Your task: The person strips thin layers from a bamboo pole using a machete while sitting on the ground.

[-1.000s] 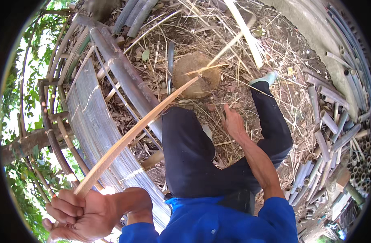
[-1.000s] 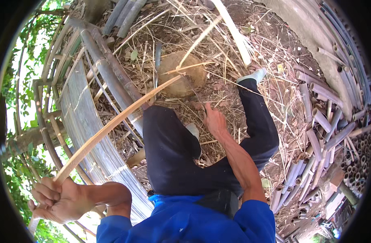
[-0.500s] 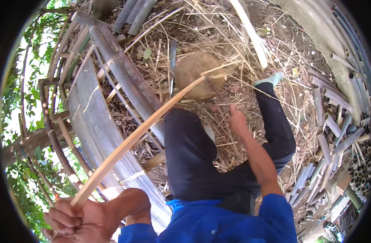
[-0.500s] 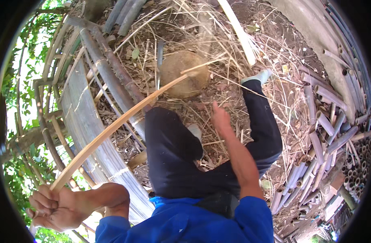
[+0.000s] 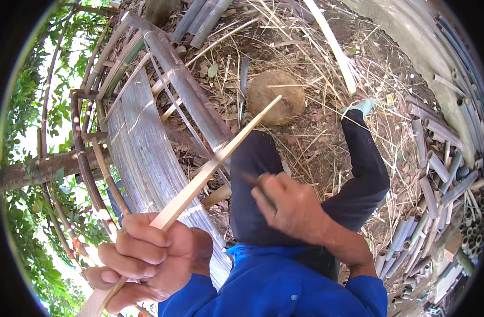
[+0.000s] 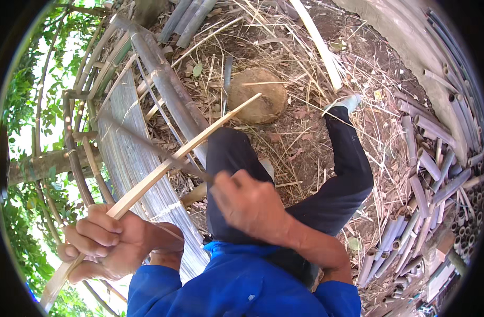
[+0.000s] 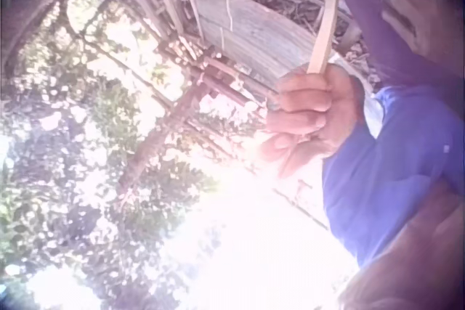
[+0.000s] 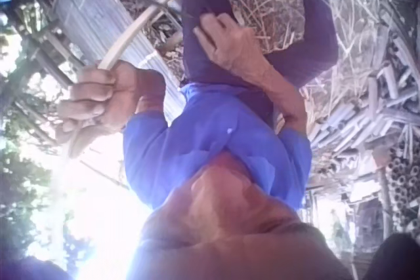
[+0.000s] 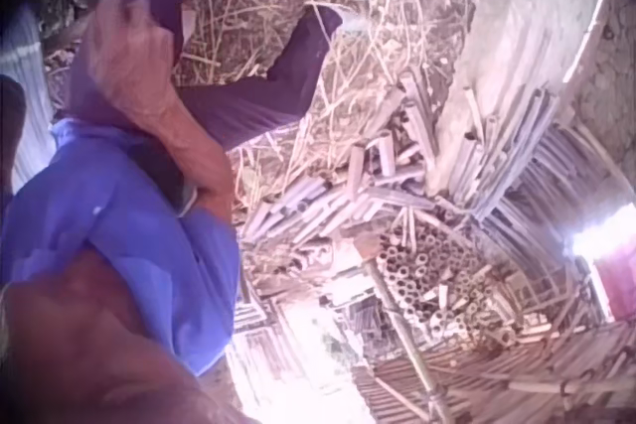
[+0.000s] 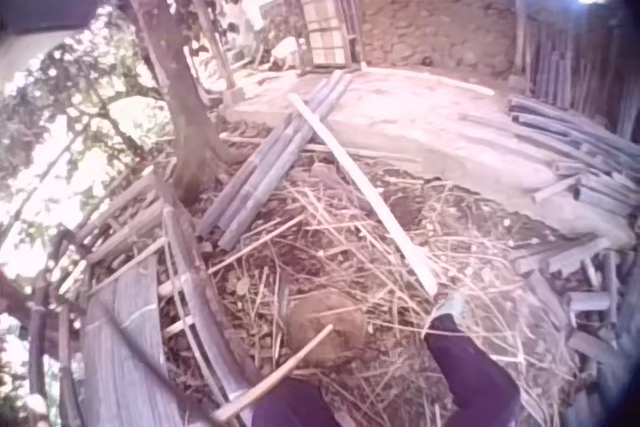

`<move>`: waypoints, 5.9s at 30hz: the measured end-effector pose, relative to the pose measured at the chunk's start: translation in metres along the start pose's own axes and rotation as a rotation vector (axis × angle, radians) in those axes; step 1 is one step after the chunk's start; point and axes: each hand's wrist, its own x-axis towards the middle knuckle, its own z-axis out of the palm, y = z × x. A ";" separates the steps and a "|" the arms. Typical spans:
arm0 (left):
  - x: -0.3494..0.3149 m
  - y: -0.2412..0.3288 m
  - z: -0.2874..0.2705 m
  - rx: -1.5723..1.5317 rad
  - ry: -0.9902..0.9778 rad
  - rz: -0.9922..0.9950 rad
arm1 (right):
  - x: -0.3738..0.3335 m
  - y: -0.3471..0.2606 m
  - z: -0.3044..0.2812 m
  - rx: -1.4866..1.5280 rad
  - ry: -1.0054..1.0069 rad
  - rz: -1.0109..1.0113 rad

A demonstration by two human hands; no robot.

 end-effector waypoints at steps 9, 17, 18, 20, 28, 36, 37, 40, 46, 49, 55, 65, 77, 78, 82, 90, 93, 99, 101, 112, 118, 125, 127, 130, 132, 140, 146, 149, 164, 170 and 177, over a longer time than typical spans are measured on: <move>-0.009 0.011 0.004 0.049 0.043 0.057 | -0.001 -0.014 0.018 0.069 0.094 -0.141; -0.007 0.012 0.000 0.113 0.119 0.028 | -0.027 0.088 0.045 -0.193 -0.021 0.283; -0.009 0.004 -0.002 0.088 0.123 0.042 | -0.031 0.090 0.042 -0.196 -0.007 0.270; -0.014 0.007 -0.004 0.011 0.034 0.045 | -0.038 0.071 0.038 -0.177 -0.031 0.290; -0.005 0.010 0.003 0.020 0.069 0.052 | -0.007 0.026 0.038 0.022 0.094 -0.123; 0.001 0.002 0.002 -0.035 0.060 0.049 | -0.004 0.160 0.085 -0.102 0.076 0.249; 0.001 0.001 0.002 -0.023 0.057 0.069 | 0.005 0.143 0.076 -0.069 0.056 0.204; 0.001 -0.003 0.003 0.090 0.176 0.102 | 0.001 0.117 0.070 -0.003 0.040 0.097; 0.012 -0.008 0.008 -0.052 0.120 0.065 | 0.001 0.238 0.122 -0.057 -0.001 0.315; 0.015 -0.013 0.006 -0.075 0.102 0.076 | -0.031 0.299 0.129 -0.102 -0.073 0.515; 0.059 -0.006 -0.022 0.007 -0.099 -0.127 | -0.045 0.317 0.113 -0.161 -0.065 0.628; 0.000 -0.207 0.003 0.580 -0.565 -0.479 | -0.020 0.234 -0.007 -0.123 0.463 0.738; 0.094 -0.117 0.009 0.565 -0.242 -0.388 | -0.008 0.142 -0.108 0.044 0.600 0.532; 0.087 -0.104 0.006 0.515 -0.311 -0.488 | -0.003 0.123 -0.108 0.020 0.604 0.477; 0.028 -0.089 0.006 0.362 -0.309 -0.656 | 0.012 0.069 -0.105 0.233 0.531 0.362; -0.046 -0.069 0.010 0.261 -0.385 -1.004 | 0.016 0.023 -0.077 -0.351 0.240 0.196; -0.063 -0.070 0.008 0.280 -0.435 -0.987 | 0.010 0.017 -0.077 -0.439 0.086 0.076; -0.073 -0.057 0.009 0.161 -0.400 -1.172 | 0.006 0.030 -0.086 -0.442 0.075 0.231; -0.076 -0.057 0.008 0.169 -0.414 -1.200 | 0.003 0.034 -0.084 -0.496 0.036 0.160; -0.111 -0.002 -0.044 0.337 -0.469 -1.261 | 0.030 0.093 -0.154 -0.370 0.202 0.594; -0.099 0.026 -0.051 0.292 -0.501 -1.594 | 0.023 0.123 -0.196 -0.481 0.447 0.709; -0.092 -0.030 -0.013 0.110 -0.599 -1.523 | -0.045 0.043 -0.054 -0.411 0.065 0.194; -0.099 -0.034 -0.010 0.137 -0.563 -1.434 | -0.054 0.038 -0.041 -0.321 0.067 0.135; -0.100 -0.033 -0.011 0.166 -0.528 -1.520 | -0.053 0.040 -0.043 -0.407 0.057 0.105; -0.099 -0.030 -0.014 0.186 -0.517 -1.544 | -0.044 0.044 -0.051 -0.410 0.047 0.104; -0.090 0.018 -0.040 0.168 -0.556 -1.607 | -0.009 0.129 -0.151 -0.449 0.295 0.742; -0.101 0.020 -0.042 0.272 -0.583 -1.643 | -0.025 0.110 -0.135 -0.360 0.307 0.767; -0.102 -0.013 -0.024 0.242 -0.641 -1.548 | -0.041 0.071 -0.071 -0.326 0.135 0.420; -0.095 0.025 -0.044 0.269 -0.532 -1.729 | -0.021 0.161 -0.156 -0.381 0.278 0.775; -0.103 -0.008 -0.047 0.217 -0.615 -1.777 | -0.024 0.121 -0.114 -0.293 0.232 0.689; -0.105 -0.038 -0.017 0.251 -0.738 -1.493 | -0.065 0.051 -0.034 -0.229 -0.045 0.335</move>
